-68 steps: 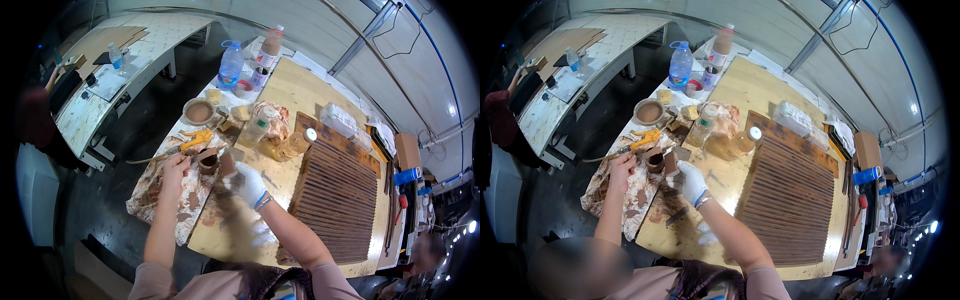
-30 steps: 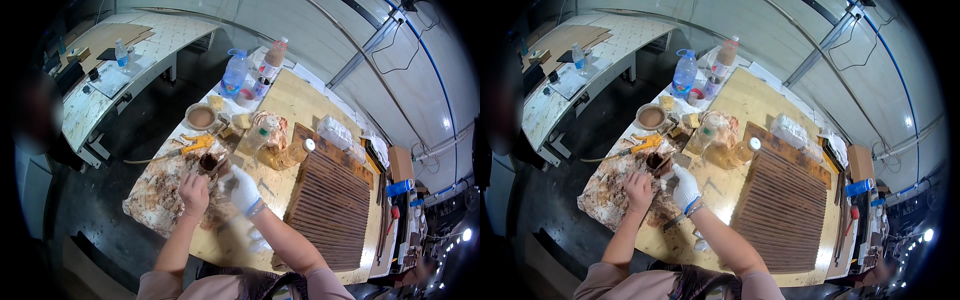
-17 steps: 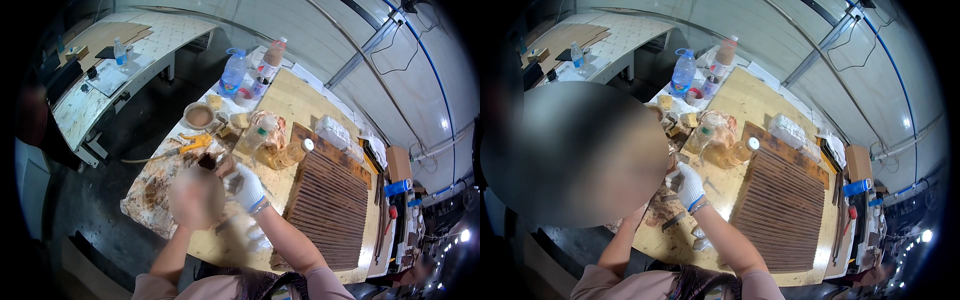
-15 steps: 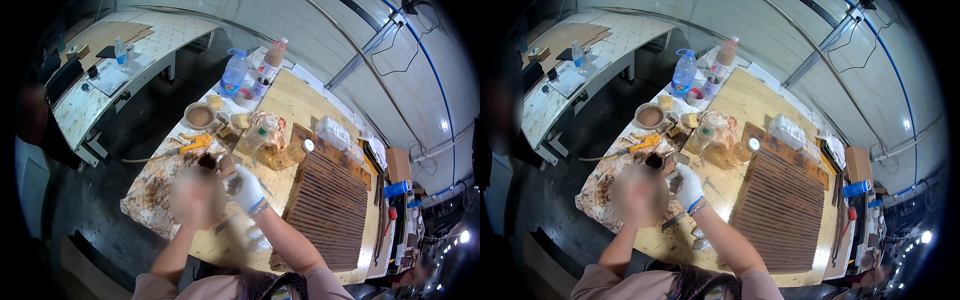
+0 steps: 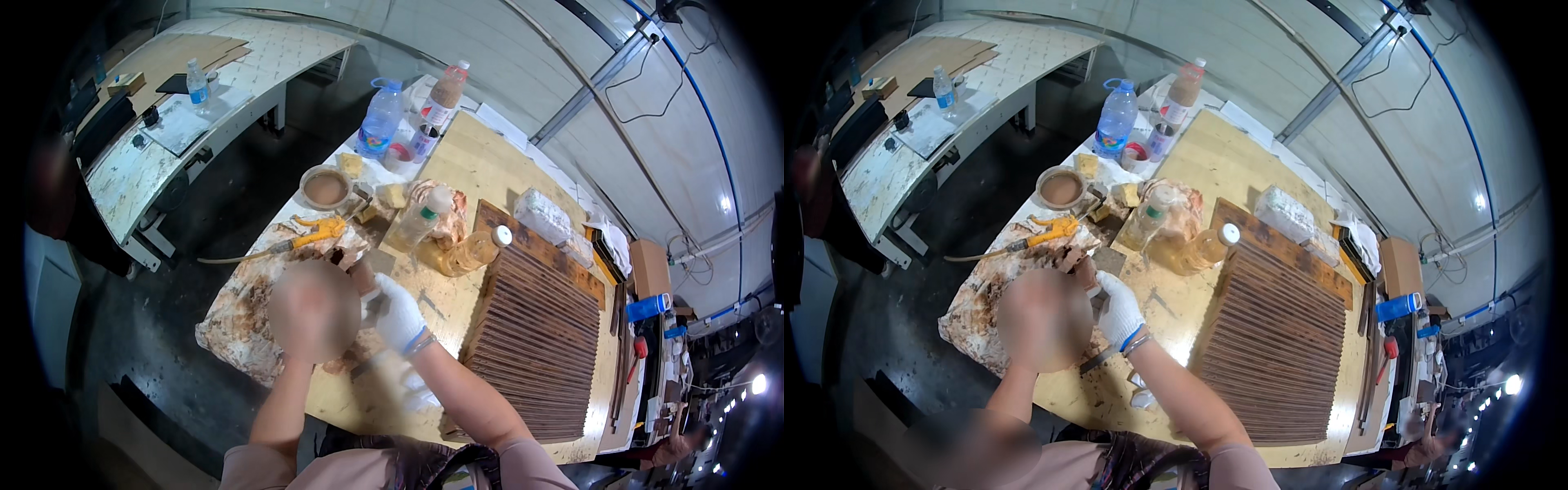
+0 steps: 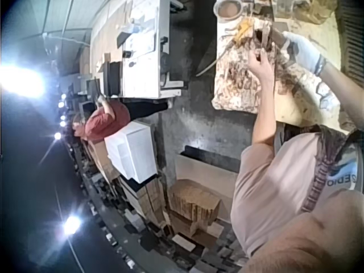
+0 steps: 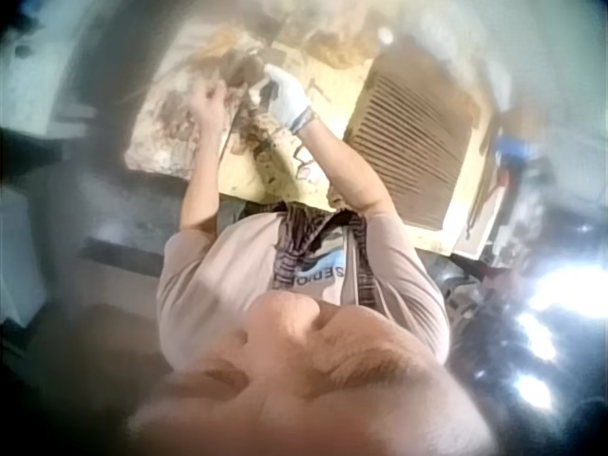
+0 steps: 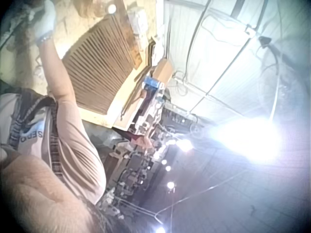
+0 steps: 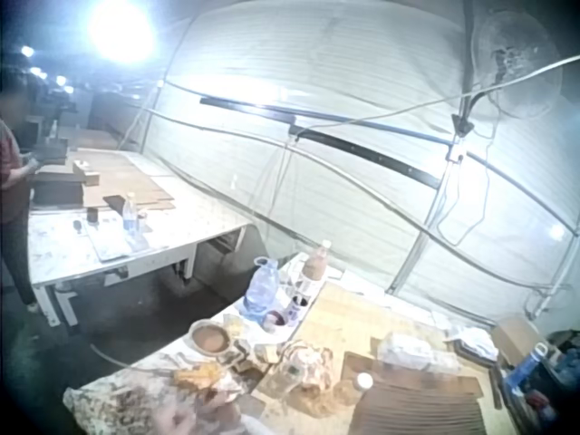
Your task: The person wipes a slatted wooden panel with a cloth and sands small wooden blocks by hand.
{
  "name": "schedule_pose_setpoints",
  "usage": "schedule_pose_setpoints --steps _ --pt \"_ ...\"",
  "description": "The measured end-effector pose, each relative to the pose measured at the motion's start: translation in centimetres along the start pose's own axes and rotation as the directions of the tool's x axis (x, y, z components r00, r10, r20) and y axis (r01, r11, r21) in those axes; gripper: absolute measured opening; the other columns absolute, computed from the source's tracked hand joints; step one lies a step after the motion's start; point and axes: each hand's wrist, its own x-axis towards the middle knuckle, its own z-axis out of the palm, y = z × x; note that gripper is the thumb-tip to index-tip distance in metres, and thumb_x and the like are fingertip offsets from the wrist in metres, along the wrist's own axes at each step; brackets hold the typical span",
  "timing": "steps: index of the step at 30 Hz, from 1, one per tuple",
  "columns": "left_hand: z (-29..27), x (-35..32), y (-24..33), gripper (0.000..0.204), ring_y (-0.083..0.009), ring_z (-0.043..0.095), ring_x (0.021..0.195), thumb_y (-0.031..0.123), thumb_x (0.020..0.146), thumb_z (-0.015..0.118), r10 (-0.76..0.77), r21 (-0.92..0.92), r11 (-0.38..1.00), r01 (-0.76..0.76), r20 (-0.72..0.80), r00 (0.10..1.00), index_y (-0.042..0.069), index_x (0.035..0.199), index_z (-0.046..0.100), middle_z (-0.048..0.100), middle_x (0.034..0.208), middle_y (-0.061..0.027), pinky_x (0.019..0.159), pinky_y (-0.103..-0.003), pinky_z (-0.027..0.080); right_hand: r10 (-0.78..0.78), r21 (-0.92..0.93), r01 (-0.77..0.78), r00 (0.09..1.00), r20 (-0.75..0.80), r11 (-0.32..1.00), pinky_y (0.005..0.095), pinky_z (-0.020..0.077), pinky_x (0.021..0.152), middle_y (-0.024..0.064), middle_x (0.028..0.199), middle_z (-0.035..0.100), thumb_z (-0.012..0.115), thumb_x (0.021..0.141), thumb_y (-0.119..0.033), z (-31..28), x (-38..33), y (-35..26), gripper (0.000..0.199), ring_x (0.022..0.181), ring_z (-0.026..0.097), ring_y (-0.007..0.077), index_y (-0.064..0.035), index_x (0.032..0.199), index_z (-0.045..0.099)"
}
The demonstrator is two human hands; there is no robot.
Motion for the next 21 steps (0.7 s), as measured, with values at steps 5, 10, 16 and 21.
schedule_pose_setpoints --steps 5,10,16,21 --pt "0.0 0.5 -1.9 0.023 -0.0145 0.058 0.066 0.018 0.096 0.072 -0.013 0.074 0.997 0.016 -0.047 0.999 0.001 0.085 0.062 0.065 0.073 -0.0068 0.062 -0.033 0.047 0.009 -0.005 -0.008 0.999 0.041 1.000 0.0409 0.0534 0.079 0.0083 0.096 0.068 0.057 0.101 -0.033 -0.3 -0.3 0.0 0.028 0.085 0.065 0.0241 -0.0085 0.111 0.064" --pt "0.2 2.2 -3.7 0.032 -0.0144 0.058 0.065 0.027 0.099 0.069 -0.040 0.121 0.992 0.041 -0.010 0.999 0.002 0.082 0.061 0.064 0.068 -0.0072 0.061 -0.033 0.047 -0.031 -0.027 0.034 0.995 0.090 0.999 0.0411 0.0498 0.085 0.0120 0.098 0.066 0.051 0.101 -0.035 -0.1 -1.5 -0.8 0.036 0.087 0.063 0.0278 -0.0025 0.113 0.060" --pt "-0.2 3.4 -5.6 0.026 -0.0227 0.061 0.068 0.028 0.098 0.066 -0.161 0.319 0.940 0.118 0.112 0.981 0.002 0.095 0.066 0.065 0.076 -0.0116 0.066 -0.039 0.050 -0.057 0.058 0.042 0.955 0.292 0.997 0.0394 0.0512 0.082 0.0128 0.112 0.065 0.052 0.098 -0.035 -3.7 -1.8 -2.3 0.040 0.091 0.062 0.0270 -0.0034 0.123 0.057" --pt "-2.3 1.4 0.3 0.019 -0.0169 0.065 0.072 0.014 0.094 0.069 -0.130 0.352 0.926 0.137 -0.044 0.990 0.004 0.109 0.071 0.072 0.088 -0.0082 0.067 -0.033 0.051 -0.098 0.069 0.092 0.991 0.092 0.993 0.0422 0.0536 0.078 0.0146 0.110 0.065 0.055 0.095 -0.034 -5.7 -5.2 -3.8 0.042 0.089 0.063 0.0292 -0.0049 0.125 0.057"
